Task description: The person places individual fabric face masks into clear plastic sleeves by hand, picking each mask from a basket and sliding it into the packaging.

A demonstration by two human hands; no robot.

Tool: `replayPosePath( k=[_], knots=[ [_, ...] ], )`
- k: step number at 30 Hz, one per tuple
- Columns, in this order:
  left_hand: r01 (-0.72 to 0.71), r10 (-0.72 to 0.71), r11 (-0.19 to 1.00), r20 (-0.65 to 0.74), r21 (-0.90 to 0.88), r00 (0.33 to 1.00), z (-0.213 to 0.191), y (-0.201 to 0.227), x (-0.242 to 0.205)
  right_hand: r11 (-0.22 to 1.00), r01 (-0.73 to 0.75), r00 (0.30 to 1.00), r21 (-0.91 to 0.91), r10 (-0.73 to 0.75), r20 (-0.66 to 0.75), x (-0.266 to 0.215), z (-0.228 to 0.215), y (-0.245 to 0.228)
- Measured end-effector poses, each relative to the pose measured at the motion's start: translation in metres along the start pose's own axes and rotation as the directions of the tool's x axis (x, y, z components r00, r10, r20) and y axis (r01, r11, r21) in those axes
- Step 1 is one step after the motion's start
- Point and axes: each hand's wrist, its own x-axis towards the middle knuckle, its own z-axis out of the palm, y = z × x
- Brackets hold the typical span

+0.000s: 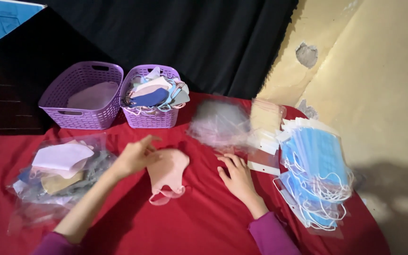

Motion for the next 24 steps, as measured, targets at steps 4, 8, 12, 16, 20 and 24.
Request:
replayPosePath(
  k=[4, 8, 12, 16, 20, 24],
  knots=[
    [0.075, -0.077, 0.996, -0.024, -0.043, 0.997, 0.023, -0.037, 0.001, 1.0, 0.022, 0.998, 0.002, -0.022, -0.059, 0.002, -0.001, 0.003],
    [0.103, -0.114, 0.98, -0.058, -0.172, 0.992, 0.015, -0.026, -0.012, 1.0, 0.008, 0.967, 0.023, -0.002, -0.255, 0.022, -0.005, 0.021],
    [0.144, -0.165, 0.962, -0.07, -0.233, 0.984, 0.017, -0.028, -0.013, 0.998, -0.01, 0.924, 0.063, 0.033, -0.382, 0.063, 0.003, 0.073],
    [0.138, -0.159, 0.965, -0.081, -0.223, 0.984, 0.02, -0.027, -0.017, 0.999, -0.038, 0.935, -0.019, 0.029, -0.353, 0.115, 0.025, 0.118],
    [0.063, -0.081, 0.985, -0.11, -0.161, 0.991, 0.019, -0.019, -0.022, 0.983, -0.146, 0.981, -0.113, 0.13, -0.144, 0.149, 0.036, 0.14],
    [0.038, -0.05, 0.992, -0.097, -0.122, 0.994, 0.019, -0.016, -0.023, 0.963, -0.234, 0.971, -0.134, 0.225, -0.083, 0.157, 0.031, 0.132]
  ],
)
